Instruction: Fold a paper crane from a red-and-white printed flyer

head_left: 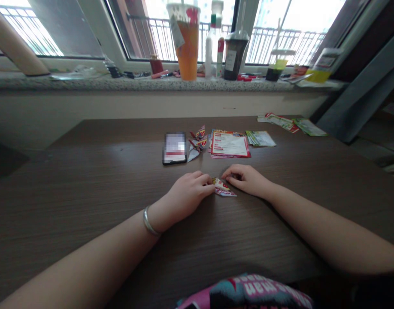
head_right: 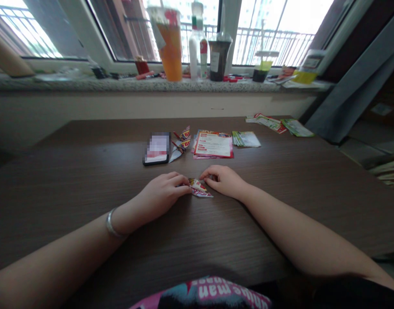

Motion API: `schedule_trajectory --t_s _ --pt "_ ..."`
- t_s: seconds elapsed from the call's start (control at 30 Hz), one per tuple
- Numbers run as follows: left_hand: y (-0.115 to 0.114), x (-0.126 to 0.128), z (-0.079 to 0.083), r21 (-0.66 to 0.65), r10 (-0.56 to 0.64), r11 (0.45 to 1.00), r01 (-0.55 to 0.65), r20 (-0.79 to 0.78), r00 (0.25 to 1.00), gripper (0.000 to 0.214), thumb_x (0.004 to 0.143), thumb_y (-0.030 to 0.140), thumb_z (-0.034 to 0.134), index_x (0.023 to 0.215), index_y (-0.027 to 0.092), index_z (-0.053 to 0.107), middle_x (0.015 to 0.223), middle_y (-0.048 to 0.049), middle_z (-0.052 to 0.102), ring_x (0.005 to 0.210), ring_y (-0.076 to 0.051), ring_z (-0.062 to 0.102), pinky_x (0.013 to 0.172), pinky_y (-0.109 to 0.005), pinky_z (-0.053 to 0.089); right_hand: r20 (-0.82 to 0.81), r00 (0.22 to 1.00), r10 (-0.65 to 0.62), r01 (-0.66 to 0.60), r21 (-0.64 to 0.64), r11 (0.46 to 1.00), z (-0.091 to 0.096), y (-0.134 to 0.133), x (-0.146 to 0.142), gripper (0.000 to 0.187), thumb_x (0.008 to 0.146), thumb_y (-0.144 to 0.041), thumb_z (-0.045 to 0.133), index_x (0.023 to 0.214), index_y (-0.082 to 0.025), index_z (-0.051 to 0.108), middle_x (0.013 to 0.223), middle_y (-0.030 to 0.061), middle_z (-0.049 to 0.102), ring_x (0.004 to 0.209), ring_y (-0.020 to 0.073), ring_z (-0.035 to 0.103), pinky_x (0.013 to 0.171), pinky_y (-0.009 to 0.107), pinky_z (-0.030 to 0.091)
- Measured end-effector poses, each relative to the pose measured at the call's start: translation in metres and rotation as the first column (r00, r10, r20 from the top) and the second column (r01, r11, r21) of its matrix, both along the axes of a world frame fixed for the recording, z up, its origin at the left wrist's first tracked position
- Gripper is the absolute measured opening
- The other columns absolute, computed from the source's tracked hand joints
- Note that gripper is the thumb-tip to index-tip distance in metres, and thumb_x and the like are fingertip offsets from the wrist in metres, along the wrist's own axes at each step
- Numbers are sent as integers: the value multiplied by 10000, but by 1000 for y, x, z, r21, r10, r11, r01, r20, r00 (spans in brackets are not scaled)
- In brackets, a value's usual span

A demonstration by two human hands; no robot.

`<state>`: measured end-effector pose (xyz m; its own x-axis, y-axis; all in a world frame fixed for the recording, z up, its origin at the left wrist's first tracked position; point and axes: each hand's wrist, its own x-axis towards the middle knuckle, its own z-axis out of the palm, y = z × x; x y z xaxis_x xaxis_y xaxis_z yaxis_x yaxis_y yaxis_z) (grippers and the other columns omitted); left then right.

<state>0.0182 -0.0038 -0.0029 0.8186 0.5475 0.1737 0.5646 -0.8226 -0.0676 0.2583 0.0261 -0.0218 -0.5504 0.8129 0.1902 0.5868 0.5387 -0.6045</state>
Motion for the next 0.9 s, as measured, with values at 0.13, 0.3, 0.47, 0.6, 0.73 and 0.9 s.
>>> schedule_trajectory --t_s 0.13,0.3,0.47,0.6,0.73,0.9 --pt "3 -1 -3 -33 14 999 -12 46 999 224 919 158 495 1065 249 638 1028 -50 595 901 -189 538 787 -324 489 8 1000 24 -25 49 999 0 -1 0 183 832 -148 545 936 -189 690 901 39 699 823 161 625 760 289 476" --pt "5 -2 -7 1 15 1000 -15 89 996 209 928 155 470 1018 225 644 1033 -59 582 941 -194 517 820 -326 483 36 996 76 -80 130 988 2 -3 -1 201 827 -108 541 942 -192 683 924 40 670 872 159 611 789 284 475" --pt "4 0 -8 0 37 999 -37 49 998 192 918 146 458 971 194 636 958 -57 587 861 -178 534 768 -307 495 58 994 97 -105 171 980 3 -6 -1 236 835 -116 538 1006 -211 670 988 48 645 931 165 605 819 293 486" --pt "3 2 -7 -27 30 999 -28 72 997 209 910 143 449 1011 179 629 1007 -75 602 914 -190 549 830 -334 498 90 989 115 -132 213 968 4 -7 -2 262 851 -132 526 1062 -220 655 1024 56 645 968 173 602 856 313 490" --pt "3 2 -7 -51 -10 999 17 130 991 236 939 198 429 1079 184 619 1066 -88 613 978 -194 557 878 -357 490 135 986 95 -129 275 953 3 -7 -2 269 848 -136 540 1071 -232 655 1037 57 657 993 187 595 883 344 485" --pt "3 2 -5 -61 8 998 1 153 988 259 958 282 421 1072 191 635 1031 -85 631 961 -202 570 849 -364 495 208 976 69 -137 338 931 2 -6 0 202 883 -209 549 1040 -227 675 1005 62 661 957 196 585 840 347 488"
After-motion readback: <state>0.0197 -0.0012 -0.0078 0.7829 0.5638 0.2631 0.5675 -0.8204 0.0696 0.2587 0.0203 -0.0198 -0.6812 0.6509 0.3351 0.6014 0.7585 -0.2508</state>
